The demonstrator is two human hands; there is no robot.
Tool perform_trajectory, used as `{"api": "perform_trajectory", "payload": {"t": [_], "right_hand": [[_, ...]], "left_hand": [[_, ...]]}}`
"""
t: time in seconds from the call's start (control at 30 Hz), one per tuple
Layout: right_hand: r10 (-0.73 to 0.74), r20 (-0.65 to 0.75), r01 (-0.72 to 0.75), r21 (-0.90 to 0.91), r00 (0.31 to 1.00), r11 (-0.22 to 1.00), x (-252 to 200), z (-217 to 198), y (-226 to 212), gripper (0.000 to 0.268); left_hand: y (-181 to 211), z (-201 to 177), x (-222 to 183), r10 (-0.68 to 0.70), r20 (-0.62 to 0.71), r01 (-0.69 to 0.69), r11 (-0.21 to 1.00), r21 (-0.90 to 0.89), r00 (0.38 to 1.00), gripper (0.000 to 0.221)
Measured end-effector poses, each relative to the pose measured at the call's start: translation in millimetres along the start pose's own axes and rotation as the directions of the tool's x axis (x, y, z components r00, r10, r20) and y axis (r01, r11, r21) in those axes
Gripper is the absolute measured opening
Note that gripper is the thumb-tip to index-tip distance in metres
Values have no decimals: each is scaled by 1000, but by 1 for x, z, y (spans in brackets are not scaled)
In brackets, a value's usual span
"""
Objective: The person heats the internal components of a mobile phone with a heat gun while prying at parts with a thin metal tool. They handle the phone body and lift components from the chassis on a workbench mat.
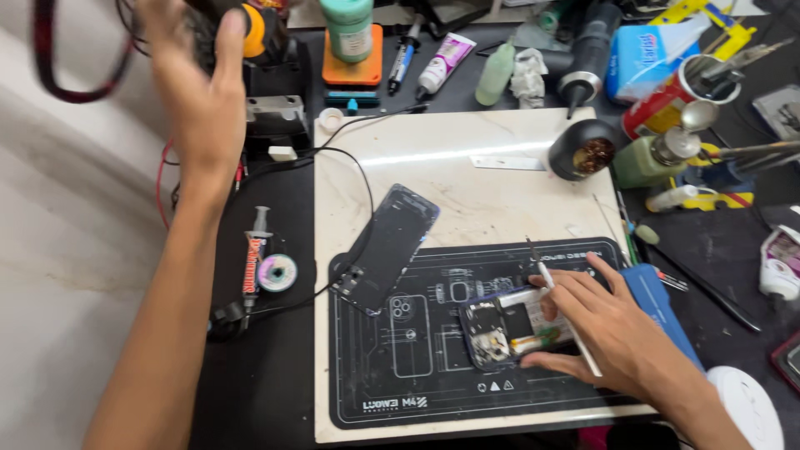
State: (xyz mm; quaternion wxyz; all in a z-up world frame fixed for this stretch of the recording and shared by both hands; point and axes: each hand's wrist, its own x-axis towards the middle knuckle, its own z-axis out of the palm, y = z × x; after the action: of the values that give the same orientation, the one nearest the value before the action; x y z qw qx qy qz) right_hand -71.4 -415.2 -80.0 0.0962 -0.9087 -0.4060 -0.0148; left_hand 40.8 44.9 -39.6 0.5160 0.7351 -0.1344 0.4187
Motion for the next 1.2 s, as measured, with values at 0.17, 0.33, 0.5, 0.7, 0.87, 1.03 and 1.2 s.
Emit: {"api": "perform_trajectory", "payload": {"t": [0.17, 0.33, 0.5, 0.7, 0.87, 1.03, 1.2], "right_hand": [[520, 170, -518, -56, 837, 853, -1, 7, -49, 60], [551, -10, -447, 571, 835, 689, -31, 12, -72, 31], [604, -25, -438, 665, 796, 605, -67, 30, -62, 13], [544, -222, -238, 723, 809, 649, -76, 40, -60, 26], [388, -269, -175, 578, 881, 797, -61, 36, -62, 26], [337, -286, -163, 496, 897, 853, -53, 31, -66, 28], [312, -322, -143, 455, 894, 879, -51, 31, -68, 29]], "left_hand": [[118, 34, -115, 12, 171, -78, 920, 383, 985, 88], [193, 83, -215, -255, 545, -12, 898, 439, 799, 62], [207, 116, -267, -330, 571, -36, 844, 535, 751, 97], [203, 131, -282, -334, 585, -127, 784, 608, 739, 96], [198, 128, -280, -350, 553, -74, 794, 604, 756, 98], [197, 126, -277, -360, 541, -91, 765, 638, 760, 98], [192, 127, -277, -371, 557, -61, 792, 608, 744, 93]]}}
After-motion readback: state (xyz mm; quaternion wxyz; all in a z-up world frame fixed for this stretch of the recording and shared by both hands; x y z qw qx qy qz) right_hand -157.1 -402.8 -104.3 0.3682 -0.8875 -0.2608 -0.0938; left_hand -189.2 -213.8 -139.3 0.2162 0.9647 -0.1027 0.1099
